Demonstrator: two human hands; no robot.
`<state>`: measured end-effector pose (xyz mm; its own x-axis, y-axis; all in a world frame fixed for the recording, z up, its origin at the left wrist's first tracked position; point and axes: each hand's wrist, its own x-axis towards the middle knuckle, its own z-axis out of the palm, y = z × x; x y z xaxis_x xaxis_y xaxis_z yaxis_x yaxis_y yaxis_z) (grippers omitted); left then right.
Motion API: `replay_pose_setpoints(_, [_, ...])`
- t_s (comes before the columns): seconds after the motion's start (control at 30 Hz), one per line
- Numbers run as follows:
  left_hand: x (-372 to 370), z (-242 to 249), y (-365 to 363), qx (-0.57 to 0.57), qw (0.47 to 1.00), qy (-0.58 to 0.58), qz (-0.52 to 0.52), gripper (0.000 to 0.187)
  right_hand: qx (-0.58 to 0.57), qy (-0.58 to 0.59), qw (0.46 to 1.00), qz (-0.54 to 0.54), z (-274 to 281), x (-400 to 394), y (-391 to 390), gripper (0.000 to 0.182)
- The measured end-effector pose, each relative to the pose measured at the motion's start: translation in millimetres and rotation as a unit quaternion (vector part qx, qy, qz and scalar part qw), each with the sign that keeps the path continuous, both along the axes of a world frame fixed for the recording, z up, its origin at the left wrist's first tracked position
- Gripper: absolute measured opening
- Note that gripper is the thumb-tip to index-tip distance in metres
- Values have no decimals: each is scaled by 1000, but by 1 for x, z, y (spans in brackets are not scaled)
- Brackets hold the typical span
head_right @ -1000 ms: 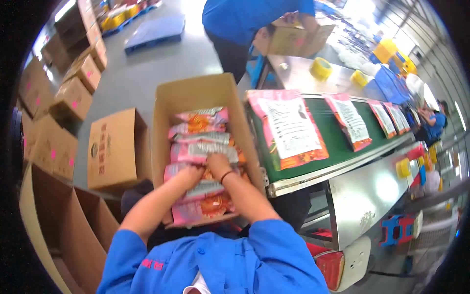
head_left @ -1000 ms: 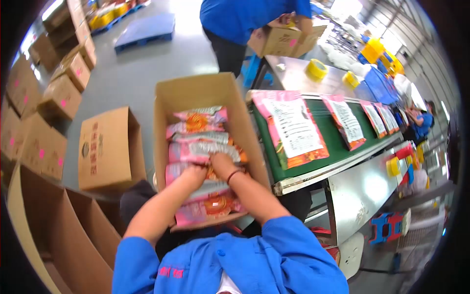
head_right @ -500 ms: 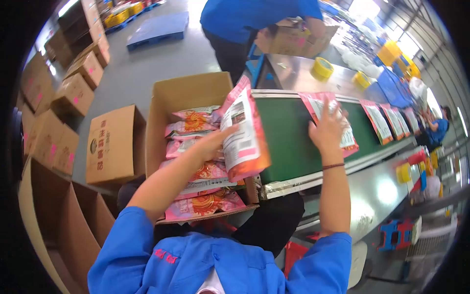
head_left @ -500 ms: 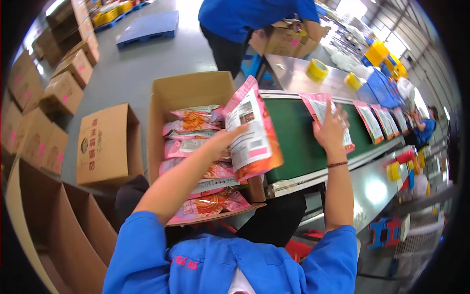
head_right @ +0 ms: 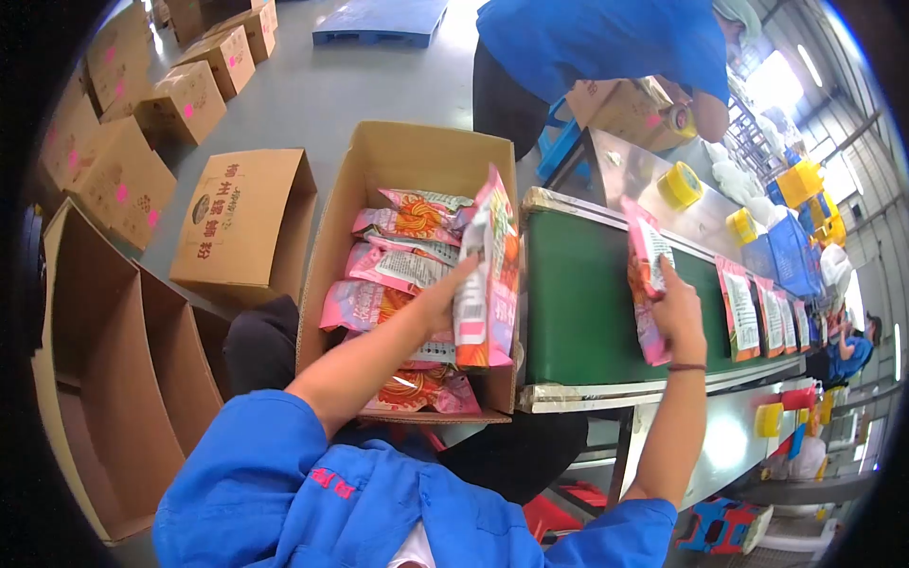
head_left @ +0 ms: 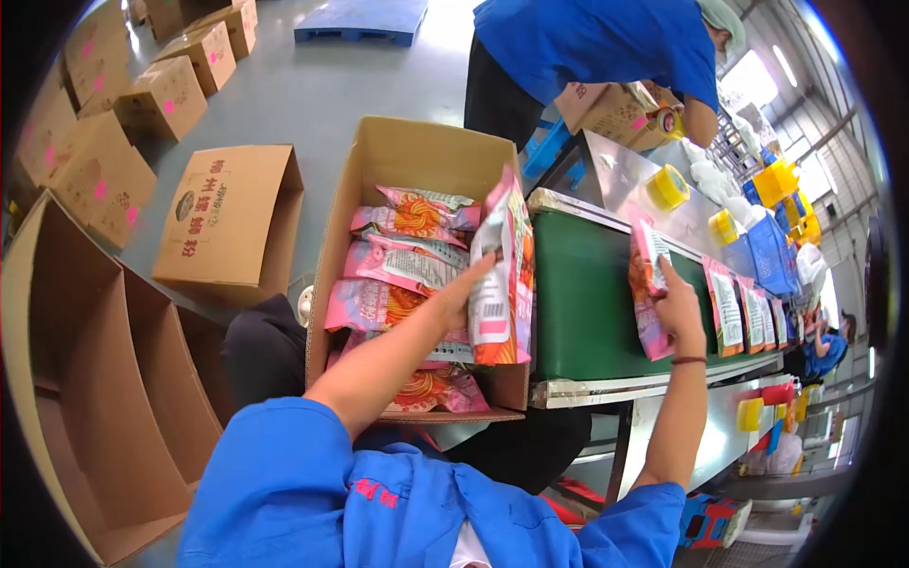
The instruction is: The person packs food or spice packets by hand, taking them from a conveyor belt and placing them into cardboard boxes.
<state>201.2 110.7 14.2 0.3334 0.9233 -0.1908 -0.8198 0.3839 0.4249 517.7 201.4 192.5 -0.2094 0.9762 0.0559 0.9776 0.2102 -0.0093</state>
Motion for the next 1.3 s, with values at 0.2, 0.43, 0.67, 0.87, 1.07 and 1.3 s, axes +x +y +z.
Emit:
replay_pose_setpoints(0.2, [-129,82,43,119,987,113,-2,55,-75,454,882,102,40,-7,12,50])
replay_pose_setpoints(0.43, [-205,8,111,184,418,815,-357,87,122,269,879,375,85,-166,31,46])
replay_pose_setpoints(0.67, [-190,-54,90,157,458,792,-371,78,84,163,905,384,-122,-305,57,31])
replay_pose_setpoints(0.87, [-141,-34,16,125,346,881,-296,94,-67,74,953,285,-246,-291,24,35])
replay_pose_setpoints(1.07, [-157,9,18,142,398,838,-346,93,-10,238,946,220,-33,-190,-7,37])
replay_pose_setpoints(1.3, [-64,103,44,203,692,676,-152,40,249,18,951,-182,-103,131,15,64])
